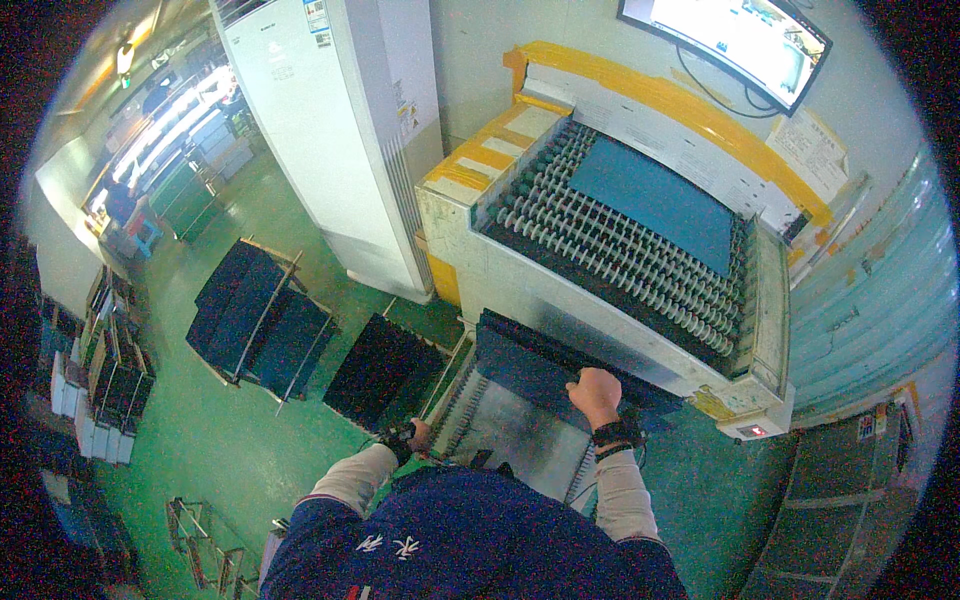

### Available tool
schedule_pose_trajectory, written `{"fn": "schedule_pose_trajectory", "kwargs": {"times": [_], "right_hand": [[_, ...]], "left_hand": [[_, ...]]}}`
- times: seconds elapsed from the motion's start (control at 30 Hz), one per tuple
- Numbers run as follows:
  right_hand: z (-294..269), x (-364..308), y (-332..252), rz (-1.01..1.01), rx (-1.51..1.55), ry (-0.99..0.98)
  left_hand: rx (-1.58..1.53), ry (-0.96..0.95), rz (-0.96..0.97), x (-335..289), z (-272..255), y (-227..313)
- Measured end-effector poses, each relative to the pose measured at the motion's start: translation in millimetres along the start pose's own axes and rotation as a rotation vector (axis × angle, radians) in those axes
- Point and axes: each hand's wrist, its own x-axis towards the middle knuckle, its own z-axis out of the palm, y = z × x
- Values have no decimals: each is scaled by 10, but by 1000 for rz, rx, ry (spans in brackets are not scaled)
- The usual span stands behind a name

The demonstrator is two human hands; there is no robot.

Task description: Picking up blue metal or glass sheets and feeding them into the rollers of a processing machine.

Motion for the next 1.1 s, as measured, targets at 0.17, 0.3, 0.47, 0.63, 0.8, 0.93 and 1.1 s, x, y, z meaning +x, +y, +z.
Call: {"fn": "schedule_pose_trajectory", "kwargs": {"times": [0.17,0.3,0.47,0.63,0.8,0.93,1.1], "right_hand": [[23,8,14,18,5,-4],[-89,-18,-66,19,10,-33],[-12,-2,-6,14,-3,-7],[41,5,25,-7,-2,35],[32,15,33,0,16,20],[23,45,48,-13,3,20],[24,33,40,-17,-10,-2]], "left_hand": [[-153,-27,-13,-166,-335,-15],[-80,88,47,-89,16,-48],[-76,17,44,-40,-183,-7],[-126,-118,39,-129,-343,-4],[-26,-132,23,-93,-272,48],[86,-139,2,-52,-229,86],[122,-197,4,-61,-398,72]]}}
